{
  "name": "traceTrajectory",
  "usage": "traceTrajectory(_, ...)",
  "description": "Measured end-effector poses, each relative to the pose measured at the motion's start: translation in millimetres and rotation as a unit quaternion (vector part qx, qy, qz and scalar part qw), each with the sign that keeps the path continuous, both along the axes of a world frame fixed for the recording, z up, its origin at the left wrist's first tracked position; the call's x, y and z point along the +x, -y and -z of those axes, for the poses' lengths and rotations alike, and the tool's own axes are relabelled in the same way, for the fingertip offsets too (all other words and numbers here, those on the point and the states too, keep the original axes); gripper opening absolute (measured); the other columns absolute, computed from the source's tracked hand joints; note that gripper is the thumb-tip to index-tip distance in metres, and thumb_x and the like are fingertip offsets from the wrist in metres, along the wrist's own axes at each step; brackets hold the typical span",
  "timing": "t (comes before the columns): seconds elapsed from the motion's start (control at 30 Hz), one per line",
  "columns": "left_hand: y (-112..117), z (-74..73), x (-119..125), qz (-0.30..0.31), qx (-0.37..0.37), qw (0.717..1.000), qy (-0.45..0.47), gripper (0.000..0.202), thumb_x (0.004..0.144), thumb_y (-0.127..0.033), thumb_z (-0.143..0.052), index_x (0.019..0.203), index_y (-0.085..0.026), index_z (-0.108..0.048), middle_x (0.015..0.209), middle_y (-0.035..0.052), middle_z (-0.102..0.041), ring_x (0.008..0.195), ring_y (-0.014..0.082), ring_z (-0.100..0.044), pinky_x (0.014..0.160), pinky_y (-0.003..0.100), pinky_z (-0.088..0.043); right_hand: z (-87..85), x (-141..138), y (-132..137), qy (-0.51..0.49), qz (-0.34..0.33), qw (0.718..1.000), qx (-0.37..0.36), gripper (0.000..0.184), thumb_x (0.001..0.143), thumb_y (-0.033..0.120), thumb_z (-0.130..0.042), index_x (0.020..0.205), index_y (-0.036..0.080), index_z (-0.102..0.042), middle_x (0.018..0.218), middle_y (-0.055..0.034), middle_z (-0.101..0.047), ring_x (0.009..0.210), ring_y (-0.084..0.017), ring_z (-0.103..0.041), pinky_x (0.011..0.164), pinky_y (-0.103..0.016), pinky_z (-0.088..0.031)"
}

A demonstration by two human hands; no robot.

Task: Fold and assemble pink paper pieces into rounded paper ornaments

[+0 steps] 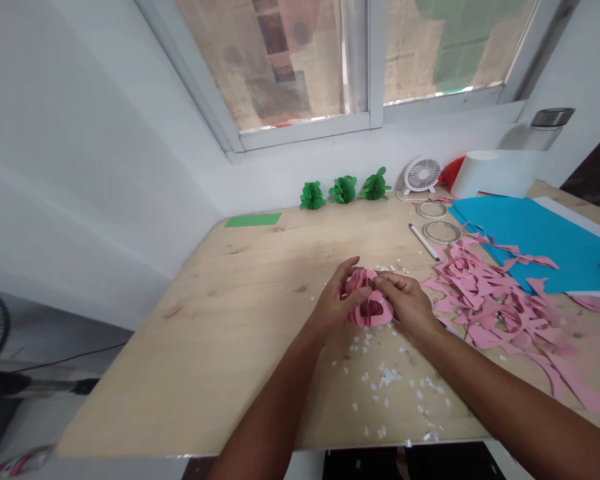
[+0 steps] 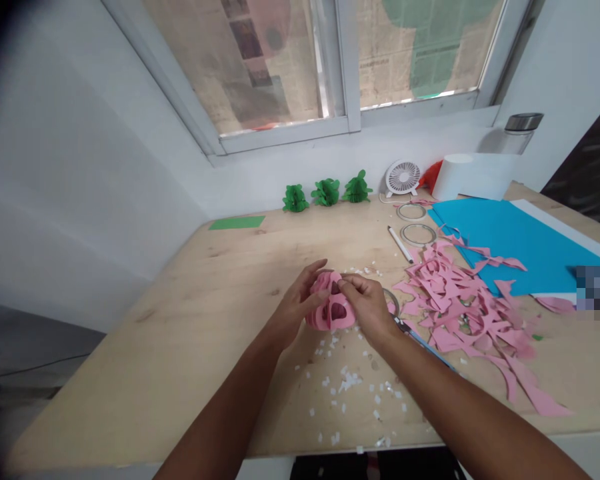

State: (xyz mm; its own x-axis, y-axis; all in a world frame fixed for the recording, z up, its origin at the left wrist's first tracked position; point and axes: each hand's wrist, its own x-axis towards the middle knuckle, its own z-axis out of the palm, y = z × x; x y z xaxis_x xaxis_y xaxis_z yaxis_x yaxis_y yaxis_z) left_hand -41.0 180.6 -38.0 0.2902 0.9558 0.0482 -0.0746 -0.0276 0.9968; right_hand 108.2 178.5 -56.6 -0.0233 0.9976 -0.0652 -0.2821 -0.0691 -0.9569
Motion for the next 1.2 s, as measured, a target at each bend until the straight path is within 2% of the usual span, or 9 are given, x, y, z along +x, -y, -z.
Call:
traceTrajectory(0.17,2,-0.7,0,0.027,-0.025,0.999,-0.025,0.072,0.070,-0.032,-0.069,0.134,-0.024,-0.036,0.120,0.0099,-0.054,0.106,0.0226,-0.057,0.090,0.035,-0.046,-2.6,0,0,0.006,0.007,1.000,0.006,0.020,0.069,0.038,-0.068,0.067,0.018,-0.067,0.060,0.0026,-0.060,0.052,-0.011,-0.049,0.050,-0.023,-0.036)
traceTrajectory(0.37,-1,1.4,-1,0.025,-0.039,0.999,0.007,0.070,0.064,-0.016,-0.064,0.130,-0.024,-0.040,0.125,0.0115,-0.052,0.098,0.0212,-0.059,0.081,0.034,-0.049,-2.0,1,-1,0.030,0.027,0.999,0.007,0.019,0.070,0.037,-0.067,0.067,0.018,-0.068,0.068,-0.0013,-0.065,0.055,-0.012,-0.053,0.051,-0.024,-0.040)
traceTrajectory(0.6,-4,6.0,3,-0.027,-0.038,0.999,0.009,0.060,0.061,-0.013,-0.063,0.119,-0.019,-0.050,0.115,0.0110,-0.058,0.083,0.0168,-0.061,0.069,0.027,-0.049,-2.8,1,-3,0.064,0.047,0.997,0.002,0.023,0.067,0.041,-0.069,0.067,0.018,-0.069,0.070,-0.0031,-0.066,0.059,-0.015,-0.058,0.052,-0.025,-0.044)
traceTrajectory(0.8,-5,6.8,4,-0.055,-0.042,0.997,0.040,0.060,0.061,-0.015,-0.068,0.118,-0.020,-0.050,0.109,0.0088,-0.058,0.075,0.0128,-0.060,0.064,0.025,-0.048,-8.3,-1,-1,0.015,0.044,0.999,-0.015,0.025,0.063,0.042,-0.071,0.067,0.017,-0.069,0.094,-0.0039,-0.065,0.059,-0.012,-0.060,0.054,-0.028,-0.051)
traceTrajectory(1.0,-5,5.8,4,-0.039,-0.078,0.992,0.092,0.062,0.059,-0.014,-0.071,0.117,-0.019,-0.051,0.103,0.0079,-0.061,0.073,0.0132,-0.061,0.063,0.025,-0.048,-10.0,-2,-1,0.012,0.033,0.999,-0.014,0.025,0.064,0.040,-0.071,0.068,0.016,-0.067,0.075,-0.0007,-0.063,0.045,-0.008,-0.052,0.043,-0.022,-0.044)
traceTrajectory(1.2,-5,7.3,5,-0.069,-0.080,0.992,0.069,0.051,0.058,-0.014,-0.070,0.107,-0.017,-0.055,0.083,0.0027,-0.062,0.068,0.0127,-0.060,0.062,0.025,-0.047,-12.5,-2,0,0.023,0.034,0.999,-0.013,0.027,0.063,0.042,-0.071,0.064,0.015,-0.066,0.066,-0.0002,-0.062,0.047,-0.009,-0.051,0.044,-0.022,-0.041)
